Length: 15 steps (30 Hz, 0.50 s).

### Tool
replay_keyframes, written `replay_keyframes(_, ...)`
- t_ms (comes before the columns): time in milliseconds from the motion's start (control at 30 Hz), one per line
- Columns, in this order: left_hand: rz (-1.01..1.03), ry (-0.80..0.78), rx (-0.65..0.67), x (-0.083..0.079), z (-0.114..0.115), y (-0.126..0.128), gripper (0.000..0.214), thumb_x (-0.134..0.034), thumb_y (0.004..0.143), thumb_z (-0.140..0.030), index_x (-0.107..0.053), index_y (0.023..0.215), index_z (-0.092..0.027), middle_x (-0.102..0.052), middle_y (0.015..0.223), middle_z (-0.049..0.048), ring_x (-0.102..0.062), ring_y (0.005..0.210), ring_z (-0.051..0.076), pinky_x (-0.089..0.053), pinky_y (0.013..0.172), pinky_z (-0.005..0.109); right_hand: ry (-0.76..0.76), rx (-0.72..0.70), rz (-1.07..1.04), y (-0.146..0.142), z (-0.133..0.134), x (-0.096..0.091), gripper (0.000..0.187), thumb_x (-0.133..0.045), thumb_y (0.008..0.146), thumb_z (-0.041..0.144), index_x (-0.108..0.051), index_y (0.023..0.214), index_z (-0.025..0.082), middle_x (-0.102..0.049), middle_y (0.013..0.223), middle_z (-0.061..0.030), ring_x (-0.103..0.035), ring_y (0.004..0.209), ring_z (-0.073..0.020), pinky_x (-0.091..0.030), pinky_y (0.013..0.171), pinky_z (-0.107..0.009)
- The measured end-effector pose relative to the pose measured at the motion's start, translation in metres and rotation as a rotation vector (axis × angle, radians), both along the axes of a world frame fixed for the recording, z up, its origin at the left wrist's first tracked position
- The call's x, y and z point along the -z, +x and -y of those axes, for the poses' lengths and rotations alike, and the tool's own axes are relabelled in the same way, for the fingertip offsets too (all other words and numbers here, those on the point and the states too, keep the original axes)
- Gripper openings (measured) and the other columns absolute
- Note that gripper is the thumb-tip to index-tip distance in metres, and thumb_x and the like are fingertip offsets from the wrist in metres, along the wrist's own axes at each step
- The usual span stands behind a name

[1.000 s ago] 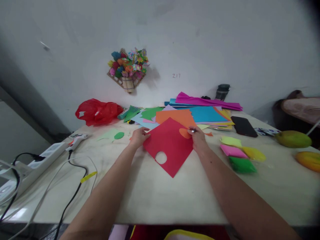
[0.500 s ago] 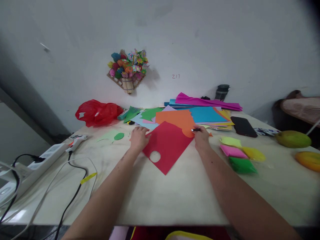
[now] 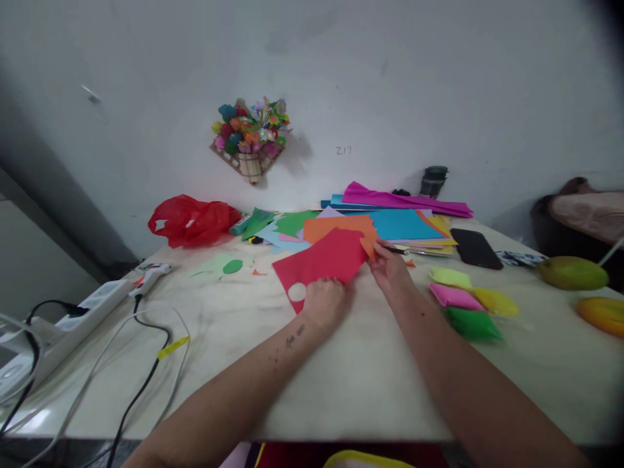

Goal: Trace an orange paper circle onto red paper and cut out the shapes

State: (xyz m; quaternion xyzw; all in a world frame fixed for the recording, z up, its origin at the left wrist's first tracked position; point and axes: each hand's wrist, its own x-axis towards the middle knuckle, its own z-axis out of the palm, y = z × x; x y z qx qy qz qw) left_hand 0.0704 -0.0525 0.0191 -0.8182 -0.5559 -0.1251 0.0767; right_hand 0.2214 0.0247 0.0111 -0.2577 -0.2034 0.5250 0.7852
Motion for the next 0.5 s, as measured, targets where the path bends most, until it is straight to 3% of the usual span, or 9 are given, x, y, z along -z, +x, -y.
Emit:
replay_keyframes(133,0.291,0.192,-0.121,-0.038,-0.024,-0.019,0.027,-0.042,0.082,-0.034,-0.06,0.077,-0.014,-0.059,0.061,0.0084,-0.057,0.061,0.023,-0.038,0.057,0.031,0.04,-0.081,-0.042,0.003,0.008,-0.012,0.021,-0.057,0.059,0.006,-0.053,0.073,0.02,-0.064,0.069,0.0038,-0.061,0.07,-0.0131,-0.051,0.064,-0.03)
replay_keyframes(233,0.87,0.396,-0.04,-0.071,-0.049,-0.033,0.034,-0.036,0.086,-0.039,-0.057,0.071,-0.016,-0.054,0.056,0.003,-0.055,0.059,0.017,-0.037,0.056,0.026,0.069,-0.111,-0.055,0.01,0.009,-0.011,0.021,-0.057,0.06,0.006,-0.053,0.073,0.022,-0.062,0.065,0.0058,-0.06,0.066,-0.01,-0.05,0.07,-0.03)
replay_keyframes(300,1.266,0.372,0.071,-0.083,-0.062,-0.041,0.037,-0.034,0.085,-0.045,-0.055,0.076,-0.017,-0.054,0.058,0.001,-0.054,0.058,0.014,-0.037,0.053,0.024,0.077,-0.107,-0.035,0.013,0.009,-0.009,0.02,-0.057,0.06,0.007,-0.054,0.073,0.022,-0.059,0.059,0.007,-0.057,0.06,-0.0084,-0.049,0.07,-0.029)
replay_keyframes(367,1.492,0.237,0.051,-0.079,-0.07,-0.047,0.036,-0.031,0.086,-0.045,-0.054,0.084,-0.017,-0.056,0.063,0.0007,-0.053,0.056,0.012,-0.038,0.053,0.023,0.074,-0.094,-0.007,0.015,0.009,-0.008,0.02,-0.057,0.059,0.009,-0.054,0.074,0.022,-0.057,0.057,0.0069,-0.055,0.057,-0.0081,-0.048,0.067,-0.028)
replay_keyframes(400,1.515,0.161,-0.03,-0.072,-0.072,-0.05,0.035,-0.03,0.086,-0.043,-0.053,0.087,-0.016,-0.057,0.066,0.001,-0.053,0.055,0.012,-0.038,0.052,0.023,0.07,-0.089,0.007,0.016,0.009,-0.008,0.02,-0.057,0.059,0.01,-0.054,0.074,0.022,-0.057,0.057,0.0065,-0.054,0.056,-0.0082,-0.047,0.064,-0.027)
replay_keyframes(467,1.397,-0.013,-0.229,-0.049,-0.073,-0.058,0.036,-0.026,0.087,-0.039,-0.052,0.091,-0.015,-0.058,0.07,0.0022,-0.055,0.057,0.011,-0.039,0.052,0.023,0.061,-0.076,0.038,0.018,0.009,-0.009,0.02,-0.056,0.058,0.012,-0.054,0.075,0.022,-0.057,0.058,0.0056,-0.052,0.053,-0.0084,-0.045,0.059,-0.026)
replay_keyframes(500,1.359,-0.062,-0.258,-0.036,-0.073,-0.062,0.035,-0.028,0.086,-0.038,-0.053,0.091,-0.014,-0.059,0.071,0.0032,-0.056,0.057,0.012,-0.04,0.052,0.023,0.059,-0.069,0.055,0.02,0.009,-0.009,0.02,-0.056,0.058,0.014,-0.054,0.076,0.022,-0.057,0.058,0.0053,-0.051,0.052,-0.0084,-0.044,0.056,-0.026)
